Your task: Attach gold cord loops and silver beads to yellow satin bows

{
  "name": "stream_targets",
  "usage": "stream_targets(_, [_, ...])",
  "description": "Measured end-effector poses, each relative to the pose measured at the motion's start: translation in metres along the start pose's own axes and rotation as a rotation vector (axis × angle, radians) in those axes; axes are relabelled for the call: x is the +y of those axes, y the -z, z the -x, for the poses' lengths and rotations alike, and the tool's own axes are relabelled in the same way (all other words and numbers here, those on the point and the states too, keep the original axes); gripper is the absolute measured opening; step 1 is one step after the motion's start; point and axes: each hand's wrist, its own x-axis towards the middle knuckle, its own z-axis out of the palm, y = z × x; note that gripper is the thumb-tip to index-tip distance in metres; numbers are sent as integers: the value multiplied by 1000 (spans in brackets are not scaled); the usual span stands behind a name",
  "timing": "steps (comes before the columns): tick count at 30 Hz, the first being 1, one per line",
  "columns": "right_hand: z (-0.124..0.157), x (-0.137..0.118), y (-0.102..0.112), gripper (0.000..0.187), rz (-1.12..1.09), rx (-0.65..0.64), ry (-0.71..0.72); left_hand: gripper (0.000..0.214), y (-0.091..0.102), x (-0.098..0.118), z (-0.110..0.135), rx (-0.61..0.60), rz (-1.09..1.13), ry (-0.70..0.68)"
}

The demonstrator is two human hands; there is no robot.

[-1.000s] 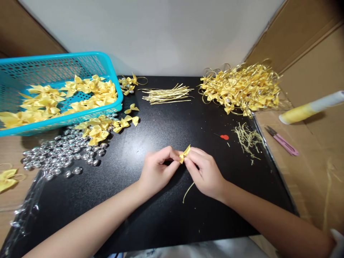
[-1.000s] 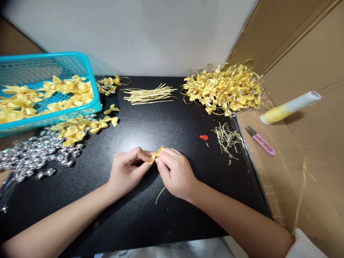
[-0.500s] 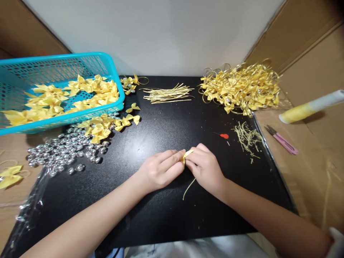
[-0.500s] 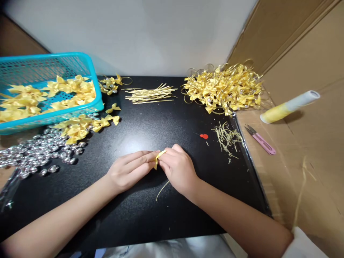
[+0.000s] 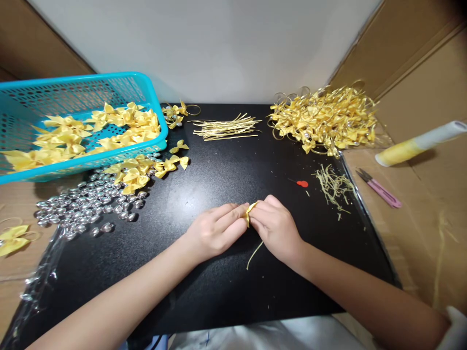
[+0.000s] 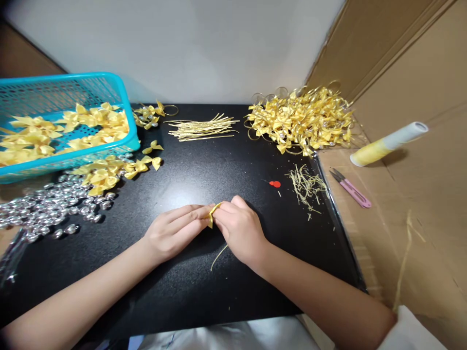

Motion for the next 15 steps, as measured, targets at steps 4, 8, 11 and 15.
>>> stream_targets(4, [0, 0, 0, 34, 21, 0, 2, 12, 0, 0, 1, 4, 17, 12])
stream_targets(8, [0, -1, -1, 34, 32, 4, 10, 13, -1, 0, 1, 5, 14, 14])
stream_targets(11, [0, -1, -2, 34, 42, 11, 19, 15, -2, 0, 1, 9, -1, 9])
stream_targets(15, [0, -1, -2, 33, 46, 27, 37, 14, -2, 0, 1, 23, 2, 7])
